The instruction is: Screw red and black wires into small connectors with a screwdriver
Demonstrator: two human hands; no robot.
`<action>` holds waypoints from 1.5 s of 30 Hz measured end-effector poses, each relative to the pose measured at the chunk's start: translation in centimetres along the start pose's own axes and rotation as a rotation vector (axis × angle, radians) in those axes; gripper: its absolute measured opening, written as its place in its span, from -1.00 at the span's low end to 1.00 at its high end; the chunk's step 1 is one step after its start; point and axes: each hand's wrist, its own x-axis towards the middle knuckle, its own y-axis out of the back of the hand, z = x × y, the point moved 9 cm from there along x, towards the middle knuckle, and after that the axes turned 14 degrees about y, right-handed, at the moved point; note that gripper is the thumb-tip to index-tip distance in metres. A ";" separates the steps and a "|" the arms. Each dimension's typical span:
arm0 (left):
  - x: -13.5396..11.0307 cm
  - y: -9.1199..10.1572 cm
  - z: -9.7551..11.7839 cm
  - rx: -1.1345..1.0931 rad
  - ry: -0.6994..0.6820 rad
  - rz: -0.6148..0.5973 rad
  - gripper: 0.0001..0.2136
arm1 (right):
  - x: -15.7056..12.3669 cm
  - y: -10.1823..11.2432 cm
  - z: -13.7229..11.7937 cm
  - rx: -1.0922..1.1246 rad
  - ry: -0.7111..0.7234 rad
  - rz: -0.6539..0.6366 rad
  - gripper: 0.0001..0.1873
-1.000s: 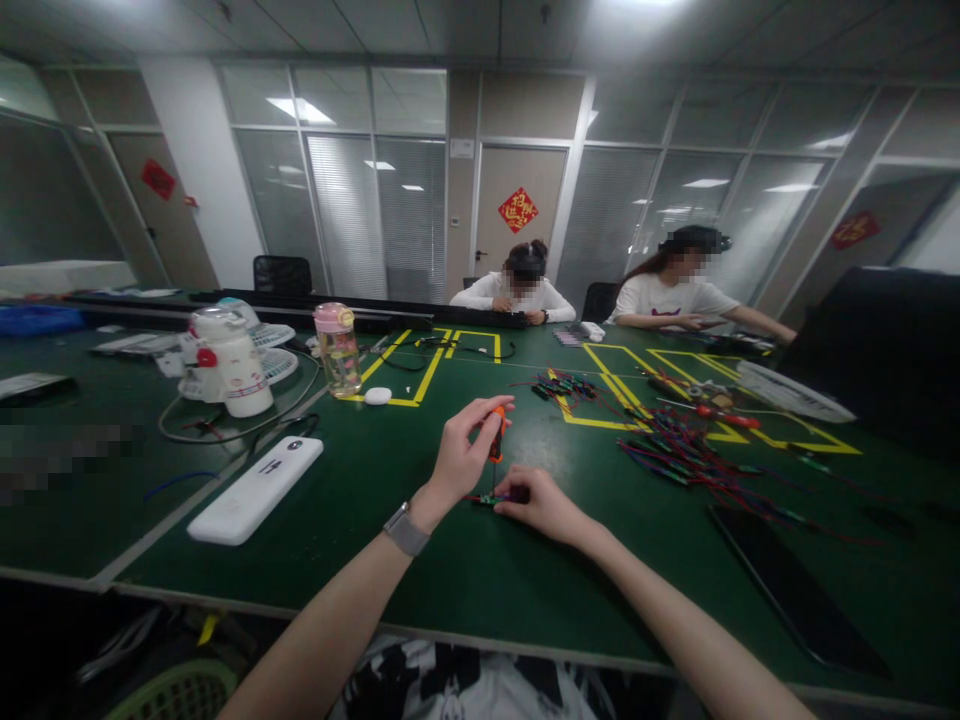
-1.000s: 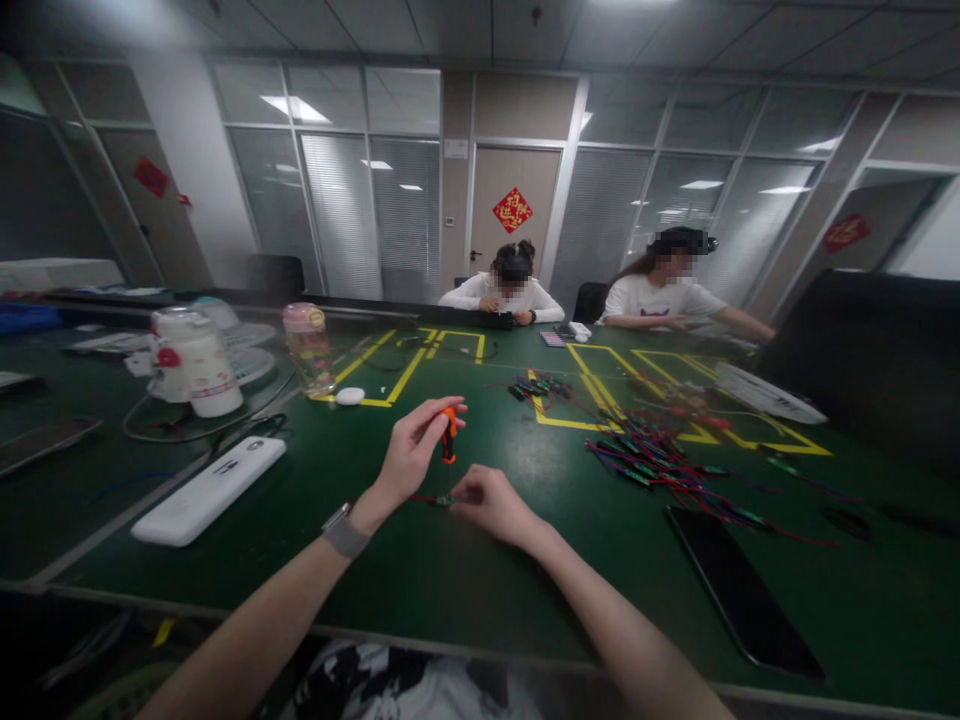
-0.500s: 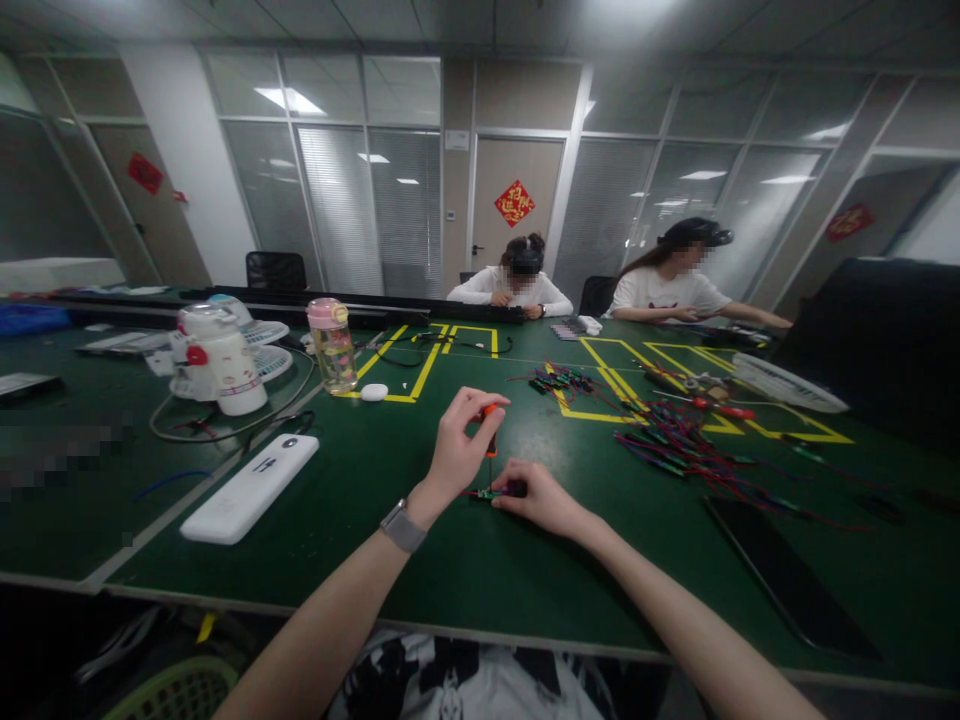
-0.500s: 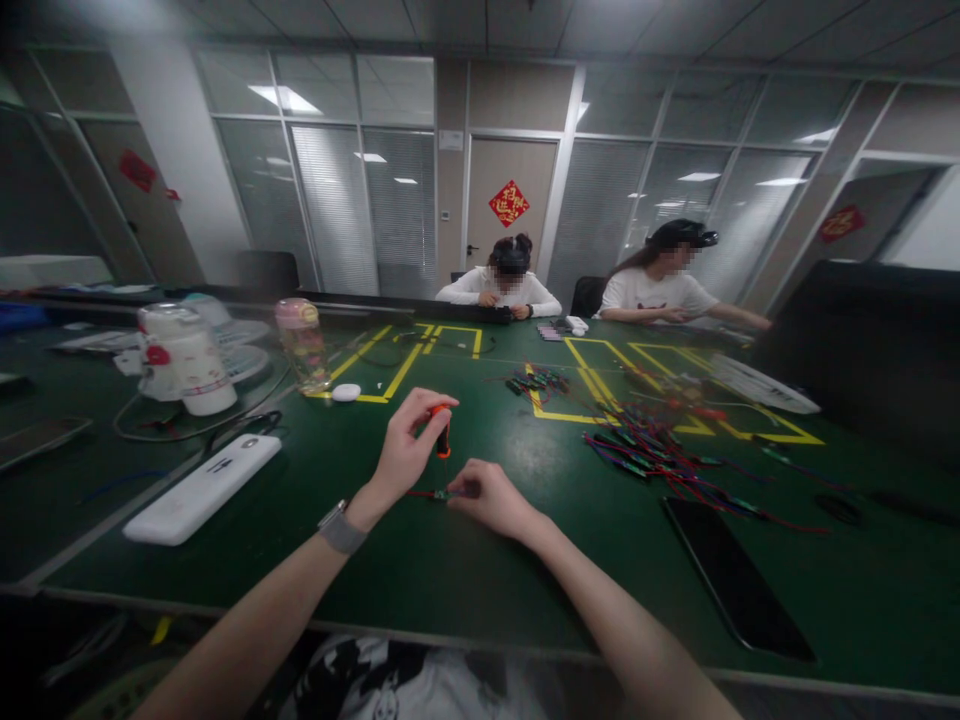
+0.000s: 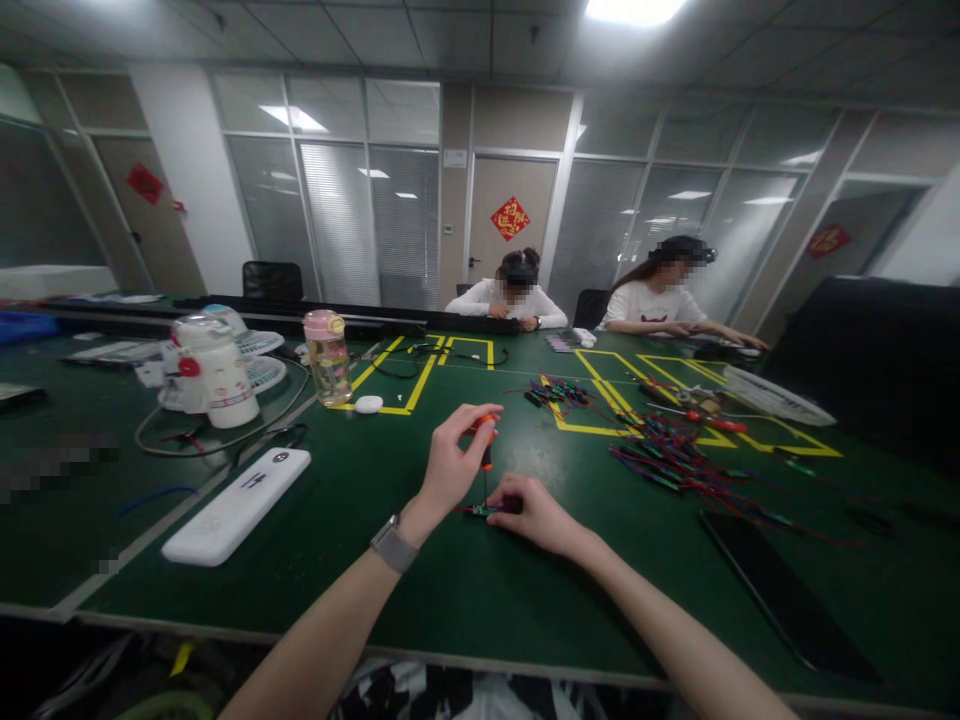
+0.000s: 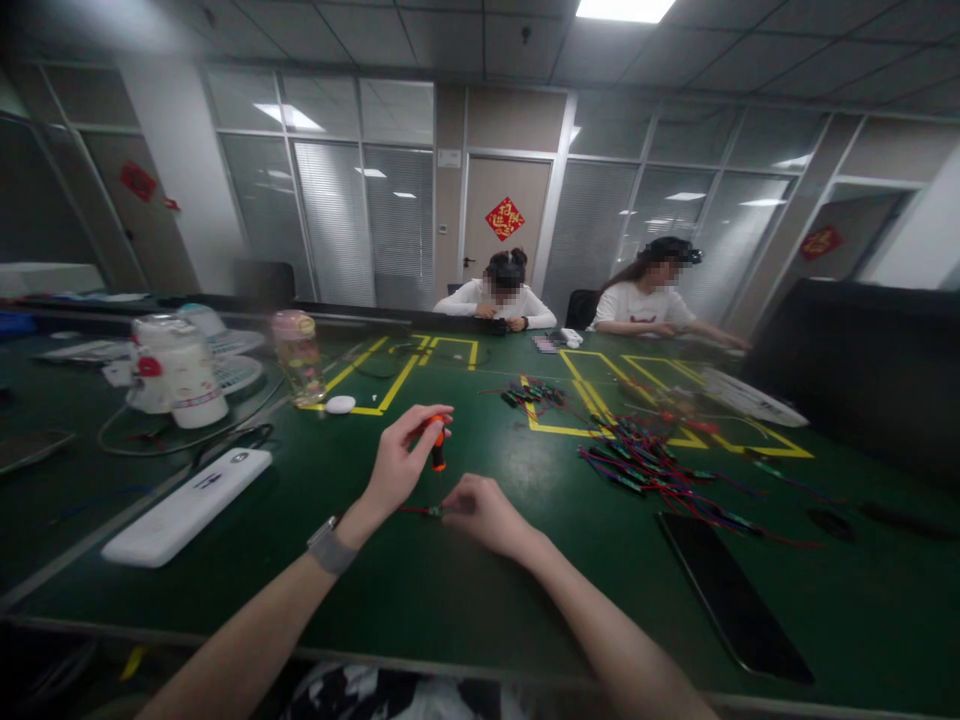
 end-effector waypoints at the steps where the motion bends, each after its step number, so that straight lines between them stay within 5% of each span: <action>1: -0.1 0.0 0.1 0.002 -0.003 -0.004 -0.78 | 0.0 0.0 0.0 -0.001 0.002 0.001 -0.88; 25: -0.1 -0.3 0.0 0.009 -0.006 -0.027 -0.73 | 0.1 0.1 -0.3 -0.011 0.011 -0.005 -0.88; 34: -0.1 0.7 0.3 0.099 -0.060 0.111 -0.87 | 0.0 0.1 -0.2 -0.011 0.004 -0.011 -0.88; 45: -0.2 0.1 0.4 0.025 -0.035 0.009 -0.76 | 0.0 0.3 -0.5 -0.030 0.019 -0.005 -0.86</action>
